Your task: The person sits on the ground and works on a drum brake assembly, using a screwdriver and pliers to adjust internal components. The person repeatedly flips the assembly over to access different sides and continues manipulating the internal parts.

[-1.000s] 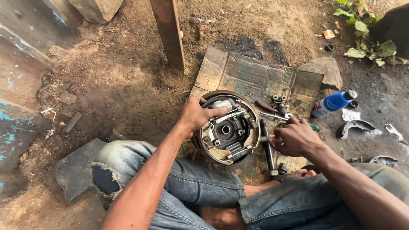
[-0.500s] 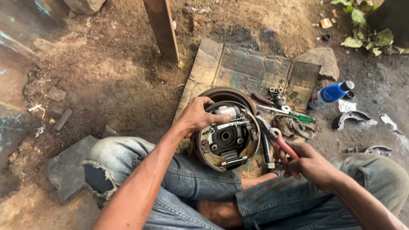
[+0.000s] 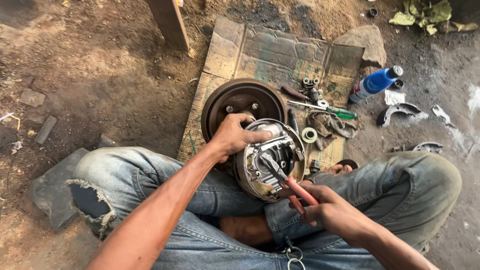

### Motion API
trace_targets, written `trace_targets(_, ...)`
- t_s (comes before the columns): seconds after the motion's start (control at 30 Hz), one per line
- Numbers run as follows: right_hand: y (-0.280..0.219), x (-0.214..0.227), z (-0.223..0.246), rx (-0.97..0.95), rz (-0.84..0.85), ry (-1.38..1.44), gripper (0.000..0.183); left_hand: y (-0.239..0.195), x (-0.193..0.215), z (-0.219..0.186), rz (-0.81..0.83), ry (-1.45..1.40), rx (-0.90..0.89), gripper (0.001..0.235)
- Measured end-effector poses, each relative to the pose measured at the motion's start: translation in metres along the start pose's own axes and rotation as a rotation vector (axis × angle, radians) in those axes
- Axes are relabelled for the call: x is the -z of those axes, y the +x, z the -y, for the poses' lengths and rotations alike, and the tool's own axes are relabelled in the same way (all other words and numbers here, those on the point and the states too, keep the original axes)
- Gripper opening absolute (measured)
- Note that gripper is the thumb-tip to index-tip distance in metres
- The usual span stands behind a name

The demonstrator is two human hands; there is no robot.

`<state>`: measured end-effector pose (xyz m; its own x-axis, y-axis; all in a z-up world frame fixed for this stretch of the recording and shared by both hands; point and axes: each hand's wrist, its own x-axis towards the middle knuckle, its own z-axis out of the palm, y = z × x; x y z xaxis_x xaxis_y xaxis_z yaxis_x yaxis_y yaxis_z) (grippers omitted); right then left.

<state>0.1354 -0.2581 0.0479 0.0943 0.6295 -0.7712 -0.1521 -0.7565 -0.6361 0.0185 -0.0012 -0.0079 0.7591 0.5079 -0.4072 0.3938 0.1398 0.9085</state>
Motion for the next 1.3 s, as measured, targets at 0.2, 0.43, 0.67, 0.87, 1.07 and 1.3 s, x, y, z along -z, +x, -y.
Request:
trace_targets(0.2, 0.003, -0.011, 0.012, 0.014, 0.086, 0.073, 0.066, -0.002, 0.007, 0.006, 0.032, -0.014, -0.03, 0.051)
trace_targets(0.43, 0.009, -0.011, 0.021, -0.103, 0.012, 0.121, 0.065, 0.002, 0.007, 0.007, 0.021, 0.064, -0.044, 0.06)
trace_targets(0.67, 0.013, -0.008, 0.023, -0.098, 0.028, 0.055, 0.082, 0.003, 0.008, 0.006, -0.006, 0.162, -0.048, 0.061)
trace_targets(0.87, 0.017, -0.009, 0.022, -0.117, 0.011, 0.027, 0.084, 0.003, 0.006, 0.006, -0.028, 0.178, -0.073, 0.061)
trace_targets(1.07, 0.017, -0.01, 0.019, -0.061, 0.026, -0.012, 0.078, 0.004, 0.006, 0.005, -0.011, 0.173, -0.019, 0.06)
trace_targets(1.3, 0.019, 0.001, 0.023, -0.058, 0.068, -0.063, 0.064, 0.006, 0.008, 0.009, -0.012, 0.197, -0.055, 0.063)
